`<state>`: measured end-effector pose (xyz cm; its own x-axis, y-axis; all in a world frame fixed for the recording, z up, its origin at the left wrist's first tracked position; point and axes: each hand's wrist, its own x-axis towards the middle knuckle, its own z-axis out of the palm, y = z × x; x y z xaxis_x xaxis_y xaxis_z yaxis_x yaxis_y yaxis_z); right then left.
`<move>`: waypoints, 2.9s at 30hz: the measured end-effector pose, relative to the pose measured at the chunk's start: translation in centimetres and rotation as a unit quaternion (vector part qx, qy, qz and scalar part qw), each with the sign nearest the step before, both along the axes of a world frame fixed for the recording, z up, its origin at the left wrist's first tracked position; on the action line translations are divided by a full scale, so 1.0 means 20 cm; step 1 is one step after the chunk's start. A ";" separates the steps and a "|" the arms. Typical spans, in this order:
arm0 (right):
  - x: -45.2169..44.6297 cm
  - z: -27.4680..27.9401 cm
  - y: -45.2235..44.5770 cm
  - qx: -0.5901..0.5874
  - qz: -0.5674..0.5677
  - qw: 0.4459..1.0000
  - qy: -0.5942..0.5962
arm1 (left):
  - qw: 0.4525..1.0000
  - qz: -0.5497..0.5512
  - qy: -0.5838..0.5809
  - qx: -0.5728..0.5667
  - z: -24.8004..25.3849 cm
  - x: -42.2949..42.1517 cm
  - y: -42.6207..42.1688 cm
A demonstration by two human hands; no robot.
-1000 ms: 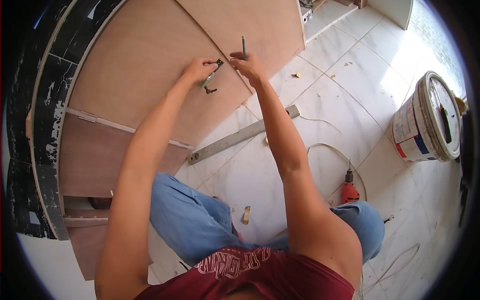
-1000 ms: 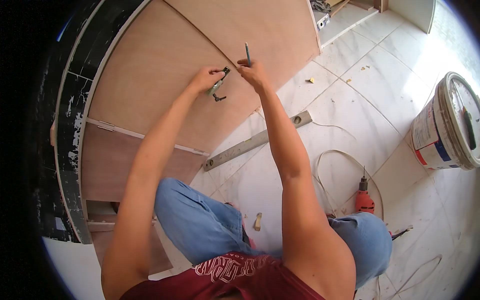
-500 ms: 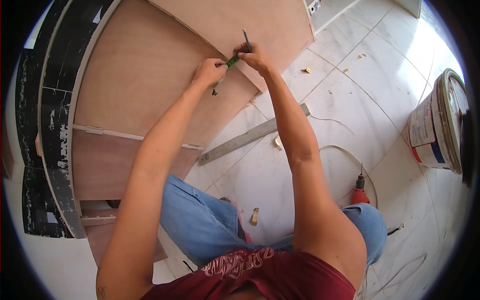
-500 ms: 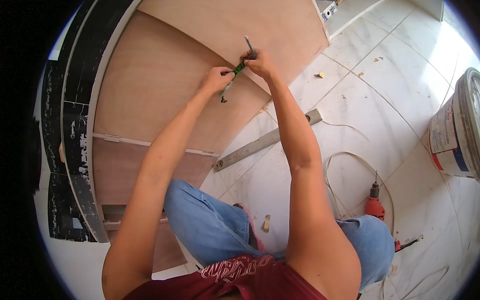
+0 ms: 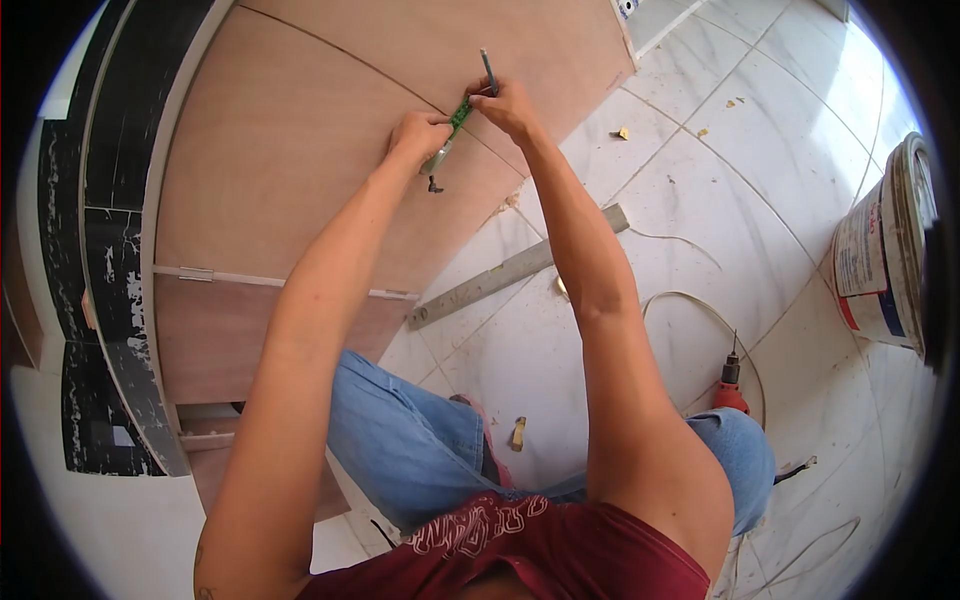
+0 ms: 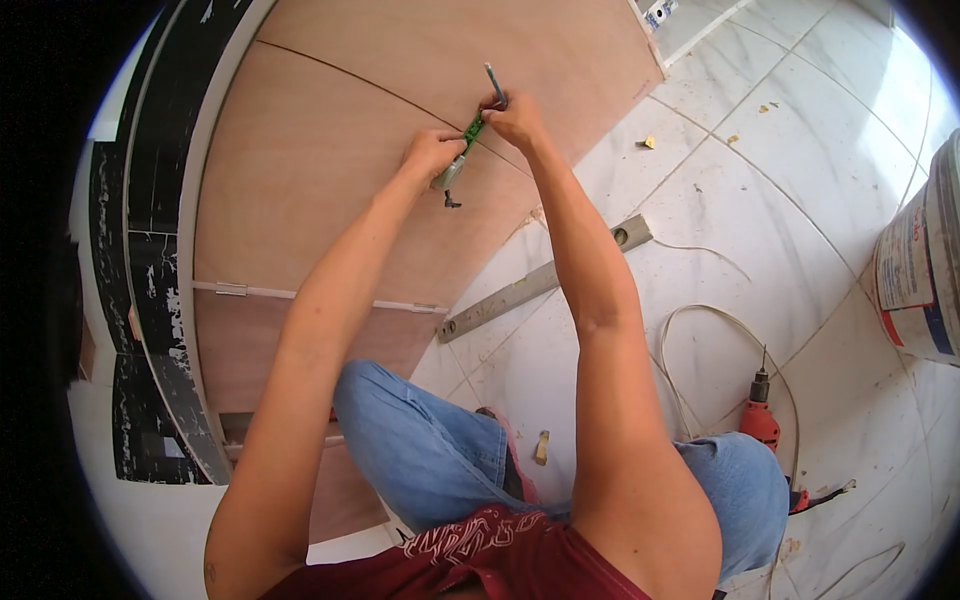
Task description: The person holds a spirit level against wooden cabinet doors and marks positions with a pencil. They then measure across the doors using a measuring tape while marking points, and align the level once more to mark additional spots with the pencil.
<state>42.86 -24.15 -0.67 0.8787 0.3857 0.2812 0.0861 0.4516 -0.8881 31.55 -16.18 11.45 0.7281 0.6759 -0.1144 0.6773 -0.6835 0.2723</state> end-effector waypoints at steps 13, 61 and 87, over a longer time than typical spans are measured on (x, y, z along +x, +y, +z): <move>-0.06 0.04 -0.32 0.145 0.014 0.974 0.174 | 0.998 -0.049 -0.006 0.048 -0.04 -0.02 0.01; -0.12 0.12 -0.12 -0.085 -0.168 0.977 -0.099 | 0.995 -0.005 -0.017 -0.102 0.04 0.04 0.07; -0.13 0.14 -0.13 -0.074 -0.168 0.977 -0.109 | 0.994 -0.001 -0.027 -0.108 0.01 0.04 0.11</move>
<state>40.31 -26.82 2.16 0.8881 0.1360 0.4390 0.4021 0.2327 -0.8855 32.45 -14.05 11.73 0.7386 0.6379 -0.2179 0.6561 -0.6062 0.4495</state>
